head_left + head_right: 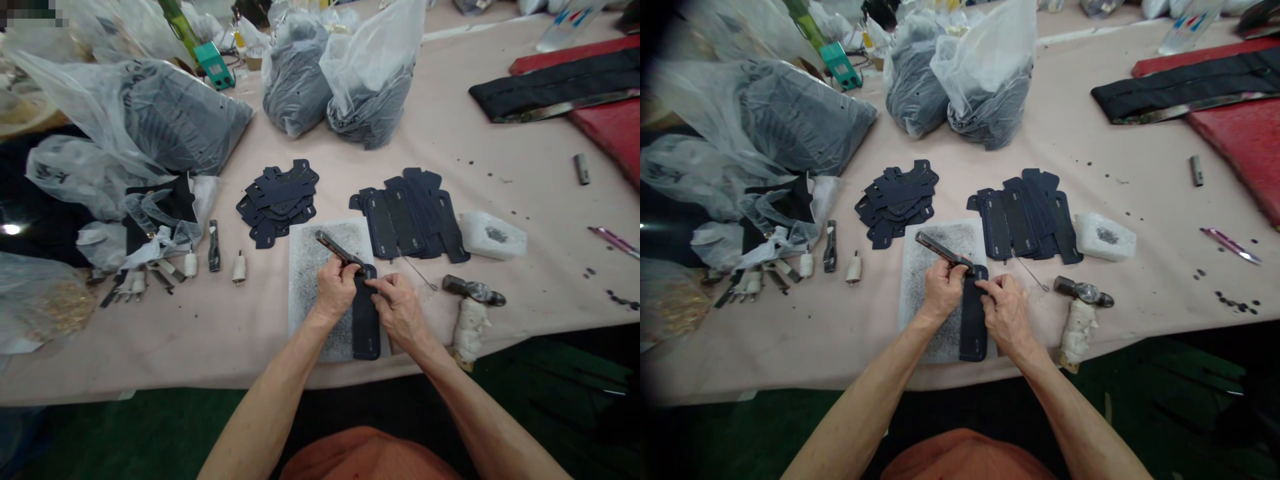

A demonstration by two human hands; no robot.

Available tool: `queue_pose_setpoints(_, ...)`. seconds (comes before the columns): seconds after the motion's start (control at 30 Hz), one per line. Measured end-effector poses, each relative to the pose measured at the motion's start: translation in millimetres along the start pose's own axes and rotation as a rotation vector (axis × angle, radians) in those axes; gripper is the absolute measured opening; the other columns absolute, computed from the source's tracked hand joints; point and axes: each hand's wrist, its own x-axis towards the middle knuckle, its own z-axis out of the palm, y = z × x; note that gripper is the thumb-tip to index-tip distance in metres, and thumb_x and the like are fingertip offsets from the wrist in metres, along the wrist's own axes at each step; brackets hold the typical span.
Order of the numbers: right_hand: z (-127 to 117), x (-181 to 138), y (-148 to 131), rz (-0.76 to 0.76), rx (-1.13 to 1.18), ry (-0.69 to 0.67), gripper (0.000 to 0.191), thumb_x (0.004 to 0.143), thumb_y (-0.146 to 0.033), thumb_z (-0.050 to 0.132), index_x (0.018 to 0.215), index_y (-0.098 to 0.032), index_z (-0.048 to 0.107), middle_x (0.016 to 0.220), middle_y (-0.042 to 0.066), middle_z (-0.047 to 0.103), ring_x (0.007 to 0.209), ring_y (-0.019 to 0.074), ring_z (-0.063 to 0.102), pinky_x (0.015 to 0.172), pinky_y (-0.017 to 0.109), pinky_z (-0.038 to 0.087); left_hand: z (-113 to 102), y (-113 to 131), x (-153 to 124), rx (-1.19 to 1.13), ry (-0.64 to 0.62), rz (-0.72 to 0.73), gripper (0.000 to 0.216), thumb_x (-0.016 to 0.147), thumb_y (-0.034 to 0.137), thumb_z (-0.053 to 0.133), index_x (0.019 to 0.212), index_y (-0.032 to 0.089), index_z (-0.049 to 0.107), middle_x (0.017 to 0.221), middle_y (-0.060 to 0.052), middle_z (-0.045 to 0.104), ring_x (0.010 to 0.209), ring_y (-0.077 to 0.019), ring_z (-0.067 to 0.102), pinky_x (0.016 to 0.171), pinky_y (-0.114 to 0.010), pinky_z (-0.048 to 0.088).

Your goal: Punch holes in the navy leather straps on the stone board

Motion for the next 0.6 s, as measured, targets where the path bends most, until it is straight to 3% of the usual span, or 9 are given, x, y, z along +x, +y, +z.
queue_pose_setpoints(0.13,0,3,-1,0.029,-0.015,-0.008,0.043,0.081,-0.020,0.056,0.123,-0.023,0.066,0.105,0.007,0.054,0.098,0.0195,0.049,0.086,0.037,0.036,-3,0,0,-0.034,-0.023,-0.041,0.025,0.087,0.031,0.051,0.096,0.012,0.064,0.090,-0.006,0.066,0.082,-0.0120,0.061,0.077,-0.023,0.045)
queue_pose_setpoints(0.27,-1,5,-3,0.049,0.022,0.002,0.028,0.078,-0.018,0.058,0.103,-0.024,0.070,0.102,0.005,0.053,0.099,0.0177,0.050,0.087,0.037,0.035,-5,2,3,-0.162,-0.047,-0.116,0.029,0.086,0.033,0.054,0.098,0.010,0.065,0.092,-0.008,0.066,0.084,-0.0128,0.062,0.080,-0.025,0.049)
queue_pose_setpoints(0.33,-2,4,-5,0.054,0.025,0.028,0.025,0.077,-0.017,0.058,0.100,-0.022,0.068,0.104,0.005,0.053,0.100,0.0181,0.050,0.089,0.037,0.034,-8,6,4,-0.396,-0.031,-0.230,0.032,0.082,0.035,0.060,0.096,0.007,0.063,0.091,-0.010,0.066,0.081,-0.0136,0.063,0.078,-0.026,0.052)
queue_pose_setpoints(0.47,-4,3,-12,0.032,0.127,0.097,0.038,0.079,-0.022,0.060,0.117,-0.019,0.063,0.105,0.007,0.055,0.100,0.0192,0.051,0.089,0.037,0.039,-17,24,2,-0.992,0.031,-0.509,0.048,0.066,0.038,0.078,0.093,0.006,0.055,0.091,-0.010,0.066,0.078,-0.0166,0.066,0.071,-0.029,0.056)
queue_pose_setpoints(0.53,-6,3,-20,0.060,0.333,0.094,0.037,0.082,-0.027,0.059,0.116,-0.015,0.063,0.100,0.006,0.057,0.091,0.0156,0.053,0.083,0.033,0.044,-24,36,-2,-1.177,0.047,-0.647,0.040,0.071,0.031,0.076,0.093,0.007,0.053,0.091,-0.009,0.066,0.080,-0.0178,0.067,0.071,-0.028,0.057)
queue_pose_setpoints(0.6,-10,3,-32,0.121,0.543,0.057,0.038,0.083,-0.034,0.060,0.115,-0.013,0.064,0.097,0.006,0.059,0.084,0.0128,0.055,0.077,0.029,0.046,-30,47,-8,-1.280,0.072,-0.791,0.021,0.086,0.024,0.062,0.094,0.007,0.054,0.091,-0.008,0.066,0.079,-0.0168,0.068,0.071,-0.027,0.058)
